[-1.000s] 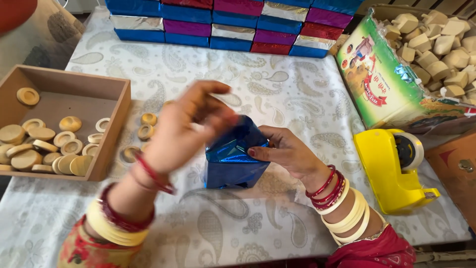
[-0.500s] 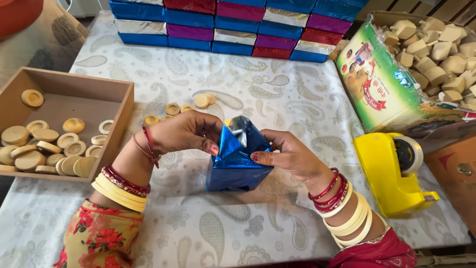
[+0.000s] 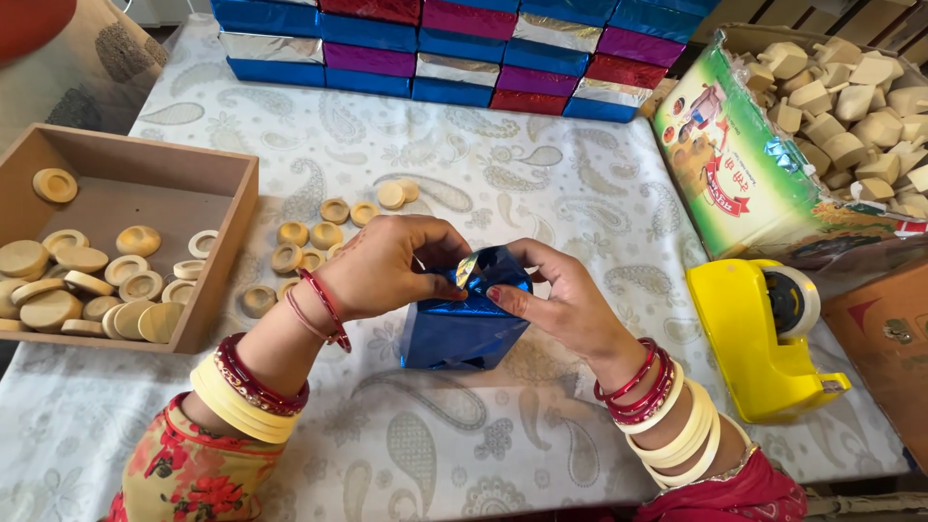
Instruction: Wrapping small circular items in foil and placing them into gift boxes.
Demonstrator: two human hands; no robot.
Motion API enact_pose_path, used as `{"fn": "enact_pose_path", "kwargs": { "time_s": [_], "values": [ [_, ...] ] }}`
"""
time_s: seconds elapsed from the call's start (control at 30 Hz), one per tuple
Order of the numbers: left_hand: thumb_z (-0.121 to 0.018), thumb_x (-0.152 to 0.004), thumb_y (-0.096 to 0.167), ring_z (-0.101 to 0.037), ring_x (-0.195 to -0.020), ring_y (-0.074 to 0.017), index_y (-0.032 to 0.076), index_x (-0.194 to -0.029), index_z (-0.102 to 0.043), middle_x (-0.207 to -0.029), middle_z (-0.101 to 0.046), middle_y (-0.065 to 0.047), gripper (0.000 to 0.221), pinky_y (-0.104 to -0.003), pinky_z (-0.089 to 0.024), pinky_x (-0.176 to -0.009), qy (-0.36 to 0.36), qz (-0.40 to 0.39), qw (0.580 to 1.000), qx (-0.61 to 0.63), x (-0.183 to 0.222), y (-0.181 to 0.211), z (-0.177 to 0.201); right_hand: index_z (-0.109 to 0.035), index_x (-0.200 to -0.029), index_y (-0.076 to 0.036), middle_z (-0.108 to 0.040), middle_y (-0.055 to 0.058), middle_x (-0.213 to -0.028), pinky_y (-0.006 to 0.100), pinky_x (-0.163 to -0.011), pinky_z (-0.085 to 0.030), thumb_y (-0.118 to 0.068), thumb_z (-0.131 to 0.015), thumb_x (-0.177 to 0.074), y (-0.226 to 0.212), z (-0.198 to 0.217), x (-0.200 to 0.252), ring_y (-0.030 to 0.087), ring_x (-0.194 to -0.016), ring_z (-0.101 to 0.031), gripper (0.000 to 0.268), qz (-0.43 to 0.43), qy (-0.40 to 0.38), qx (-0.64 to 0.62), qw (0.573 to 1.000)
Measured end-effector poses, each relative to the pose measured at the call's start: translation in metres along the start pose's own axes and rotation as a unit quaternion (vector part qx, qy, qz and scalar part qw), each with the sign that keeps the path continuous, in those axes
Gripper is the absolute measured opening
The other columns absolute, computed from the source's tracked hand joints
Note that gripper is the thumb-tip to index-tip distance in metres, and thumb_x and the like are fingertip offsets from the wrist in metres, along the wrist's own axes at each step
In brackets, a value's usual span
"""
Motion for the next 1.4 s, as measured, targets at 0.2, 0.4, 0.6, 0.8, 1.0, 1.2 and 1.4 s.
{"fn": "enact_pose_path", "kwargs": {
  "time_s": [0.2,0.4,0.6,0.8,1.0,1.2,1.4],
  "values": [
    [-0.085,-0.075,0.010,-0.075,-0.090,-0.0121,0.004,-0.109,-0.072,-0.097,-0.080,-0.006,0.036,-0.028,-0.060,-0.085,-0.004,0.003,0.996,0.084,-0.002,-0.004,-0.014,-0.069,-0.104,-0.007,-0.069,-0.002,-0.093,0.028,-0.085,-0.047,-0.023,-0.081,-0.088,0.004,0.003,0.005,0.008,-0.090,-0.058,0.025,0.011,0.012,0.043,0.999],
    [-0.089,-0.070,0.023,-0.072,-0.082,-0.0155,0.008,-0.100,-0.076,-0.090,-0.076,-0.007,0.036,-0.031,-0.057,-0.076,0.057,0.015,0.998,-0.013,-0.005,-0.001,-0.027,-0.064,-0.096,-0.006,-0.063,-0.002,-0.089,0.028,-0.081,-0.047,-0.015,-0.083,-0.086,-0.023,0.003,0.010,0.008,-0.087,-0.058,0.023,0.072,0.091,0.132,0.984],
    [-0.090,-0.069,0.024,-0.073,-0.085,-0.0185,0.009,-0.101,-0.078,-0.093,-0.074,-0.007,0.037,-0.032,-0.057,-0.077,0.067,-0.021,0.997,-0.006,-0.004,0.004,-0.033,-0.063,-0.110,-0.006,-0.062,-0.001,-0.101,0.030,-0.091,-0.043,-0.023,-0.077,-0.093,-0.021,0.009,0.011,0.011,-0.097,-0.057,0.027,0.094,0.113,0.072,0.986],
    [-0.089,-0.068,0.028,-0.073,-0.084,-0.0235,0.011,-0.098,-0.078,-0.093,-0.073,-0.009,0.037,-0.034,-0.056,-0.076,0.091,-0.001,0.994,-0.053,-0.001,0.013,-0.036,-0.066,-0.122,-0.010,-0.057,0.009,-0.133,0.041,-0.113,-0.035,-0.013,-0.065,-0.089,-0.088,-0.001,0.026,0.025,-0.130,-0.047,0.033,0.223,0.083,0.198,0.951],
    [-0.085,-0.073,0.030,-0.072,-0.085,-0.0277,0.011,-0.096,-0.077,-0.092,-0.072,-0.011,0.031,-0.037,-0.055,-0.077,0.071,-0.009,0.995,-0.067,0.002,0.021,-0.043,-0.072,-0.106,-0.011,-0.060,0.013,-0.135,0.046,-0.116,-0.037,-0.005,-0.065,-0.082,-0.096,-0.009,0.025,0.032,-0.135,-0.045,0.027,0.232,0.062,0.301,0.923],
    [-0.085,-0.073,0.031,-0.071,-0.091,-0.0287,0.012,-0.102,-0.076,-0.096,-0.072,-0.010,0.036,-0.038,-0.054,-0.080,0.053,-0.053,0.995,-0.069,0.004,0.028,-0.045,-0.068,-0.097,-0.007,-0.062,0.012,-0.125,0.038,-0.111,-0.036,-0.007,-0.071,-0.097,-0.036,0.027,0.033,0.025,-0.123,-0.050,0.002,0.206,0.050,-0.073,0.975],
    [-0.085,-0.072,0.031,-0.071,-0.090,-0.0282,0.013,-0.102,-0.076,-0.098,-0.073,-0.010,0.036,-0.038,-0.055,-0.080,0.076,-0.007,0.994,-0.073,0.001,0.021,-0.038,-0.060,-0.128,-0.004,-0.061,0.009,-0.128,0.031,-0.101,-0.039,-0.024,-0.069,-0.101,-0.069,0.032,0.030,0.018,-0.120,-0.053,0.035,0.146,0.082,-0.019,0.986]
  ]
}}
Point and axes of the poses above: each hand's wrist, its own x-axis away from the middle knuckle, its own z-axis out of the back of the hand, y = z × x, the point moved 6 cm from there along -x, towards the middle knuckle
